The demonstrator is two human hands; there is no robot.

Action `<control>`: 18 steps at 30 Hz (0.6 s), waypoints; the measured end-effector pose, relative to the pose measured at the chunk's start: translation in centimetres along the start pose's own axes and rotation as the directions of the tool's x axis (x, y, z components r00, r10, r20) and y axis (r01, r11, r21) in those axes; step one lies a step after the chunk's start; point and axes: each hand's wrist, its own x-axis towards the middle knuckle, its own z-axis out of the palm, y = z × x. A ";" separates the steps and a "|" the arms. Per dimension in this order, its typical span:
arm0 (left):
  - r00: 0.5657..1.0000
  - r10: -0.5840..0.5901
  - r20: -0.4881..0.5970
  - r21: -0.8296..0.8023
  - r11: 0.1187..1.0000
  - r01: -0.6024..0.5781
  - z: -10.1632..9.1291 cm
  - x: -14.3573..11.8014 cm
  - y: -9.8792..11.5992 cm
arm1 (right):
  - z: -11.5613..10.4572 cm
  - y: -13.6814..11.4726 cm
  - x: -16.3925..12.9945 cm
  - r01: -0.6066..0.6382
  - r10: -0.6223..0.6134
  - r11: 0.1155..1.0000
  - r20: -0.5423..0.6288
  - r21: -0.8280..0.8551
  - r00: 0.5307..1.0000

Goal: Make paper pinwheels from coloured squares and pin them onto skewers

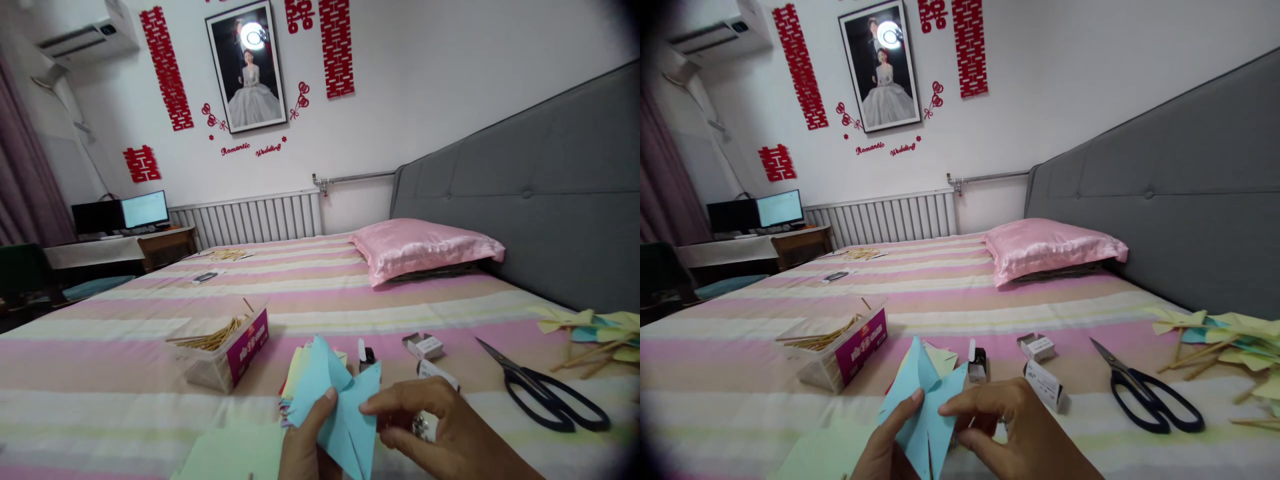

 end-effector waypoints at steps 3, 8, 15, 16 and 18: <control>1.000 0.024 0.010 0.006 1.000 -0.024 -0.6 0.6 -0.5 | 0.2 -0.1 0.2 0.017 -0.022 0.998 0.071 0.065 0.997; 0.997 0.038 0.067 0.046 0.998 -0.041 -1.8 1.7 -1.7 | 0.3 0.2 0.6 0.011 -0.014 0.996 0.027 0.088 1.000; 0.965 0.261 0.023 0.283 0.924 -0.257 -2.3 1.9 -1.9 | 0.9 0.0 0.9 -0.085 0.094 0.978 -0.042 0.190 0.995; 0.951 0.308 0.017 0.325 0.898 -0.296 -2.2 1.7 -1.9 | 0.9 -0.2 0.9 -0.095 0.107 0.973 -0.047 0.210 0.993; 0.919 0.394 0.017 0.412 0.835 -0.365 -1.9 1.3 -1.9 | 0.9 -0.4 0.9 -0.104 0.121 0.960 -0.051 0.261 0.991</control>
